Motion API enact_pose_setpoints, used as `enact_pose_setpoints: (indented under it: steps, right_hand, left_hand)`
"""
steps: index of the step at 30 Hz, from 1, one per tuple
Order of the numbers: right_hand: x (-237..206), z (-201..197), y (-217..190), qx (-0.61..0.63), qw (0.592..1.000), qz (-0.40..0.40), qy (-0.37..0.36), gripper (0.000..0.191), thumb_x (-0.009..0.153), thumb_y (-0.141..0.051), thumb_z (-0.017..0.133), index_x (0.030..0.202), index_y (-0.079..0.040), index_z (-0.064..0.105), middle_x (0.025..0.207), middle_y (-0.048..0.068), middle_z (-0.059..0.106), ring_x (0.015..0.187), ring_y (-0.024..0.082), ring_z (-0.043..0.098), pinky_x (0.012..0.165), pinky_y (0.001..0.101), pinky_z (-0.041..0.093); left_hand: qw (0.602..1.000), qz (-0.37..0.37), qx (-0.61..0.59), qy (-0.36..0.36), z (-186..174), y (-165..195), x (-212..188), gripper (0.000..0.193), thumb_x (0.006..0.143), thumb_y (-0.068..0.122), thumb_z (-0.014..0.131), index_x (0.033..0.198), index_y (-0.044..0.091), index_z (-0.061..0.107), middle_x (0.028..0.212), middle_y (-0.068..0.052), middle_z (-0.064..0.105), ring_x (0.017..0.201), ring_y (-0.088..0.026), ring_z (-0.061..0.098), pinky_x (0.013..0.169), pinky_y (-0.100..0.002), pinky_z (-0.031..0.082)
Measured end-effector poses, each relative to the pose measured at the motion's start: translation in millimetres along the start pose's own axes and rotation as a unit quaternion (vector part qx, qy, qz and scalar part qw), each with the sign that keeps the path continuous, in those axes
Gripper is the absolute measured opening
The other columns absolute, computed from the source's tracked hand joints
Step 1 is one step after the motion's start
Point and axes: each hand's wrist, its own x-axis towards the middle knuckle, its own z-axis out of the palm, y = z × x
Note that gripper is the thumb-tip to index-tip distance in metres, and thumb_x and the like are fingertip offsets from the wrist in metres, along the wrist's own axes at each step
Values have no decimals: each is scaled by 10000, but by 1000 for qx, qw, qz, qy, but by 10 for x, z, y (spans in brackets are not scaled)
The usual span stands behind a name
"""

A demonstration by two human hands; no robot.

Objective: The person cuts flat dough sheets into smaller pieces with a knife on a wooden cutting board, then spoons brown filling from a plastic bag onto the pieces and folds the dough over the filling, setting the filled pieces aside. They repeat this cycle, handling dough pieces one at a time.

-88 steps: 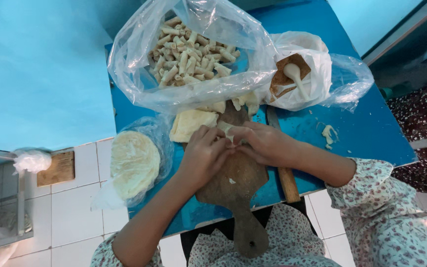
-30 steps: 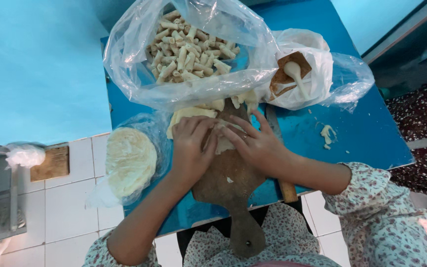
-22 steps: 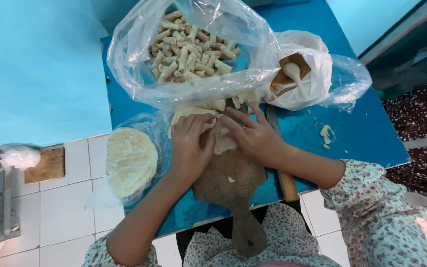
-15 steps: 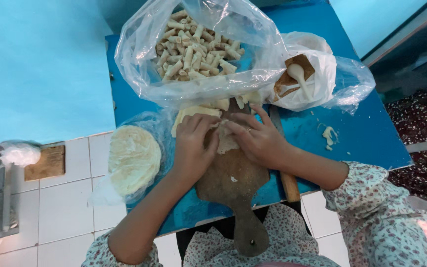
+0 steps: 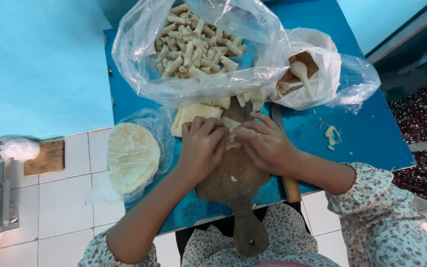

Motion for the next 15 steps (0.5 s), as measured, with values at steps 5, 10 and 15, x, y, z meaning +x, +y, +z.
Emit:
enact_pose_setpoints:
  steps: [5, 10, 15]
  right_hand:
    - [-4, -20, -1, 27, 999, 25, 4, 420, 862, 21, 750, 1222, -51, 547, 1140, 88, 668, 1095, 298, 665, 1091, 564, 471]
    - [7, -65, -15, 13, 1000, 25, 9, 423, 844, 18, 759, 1202, -68, 549, 1145, 71, 676, 1097, 281, 669, 1075, 553, 469]
    - [22, -93, -33, -35, 999, 1, -12, 406, 860, -14, 763, 1228, -53, 596, 1128, 71, 680, 1070, 269, 669, 1075, 556, 453]
  left_hand:
    - [1000, 2, -7, 7, 5, 12, 14, 139, 816, 141, 759, 949, 129, 724, 1065, -11, 640, 1044, -269, 561, 862, -451, 357]
    - [1000, -3, -1, 17, 45, 3, 26, 118, 816, 149, 760, 919, 127, 707, 1055, 1, 642, 1044, -258, 559, 868, -447, 353]
    - [1000, -10, 9, 17, 89, -7, 21, 121, 809, 161, 769, 887, 115, 687, 1054, -4, 640, 1043, -260, 555, 862, -457, 350]
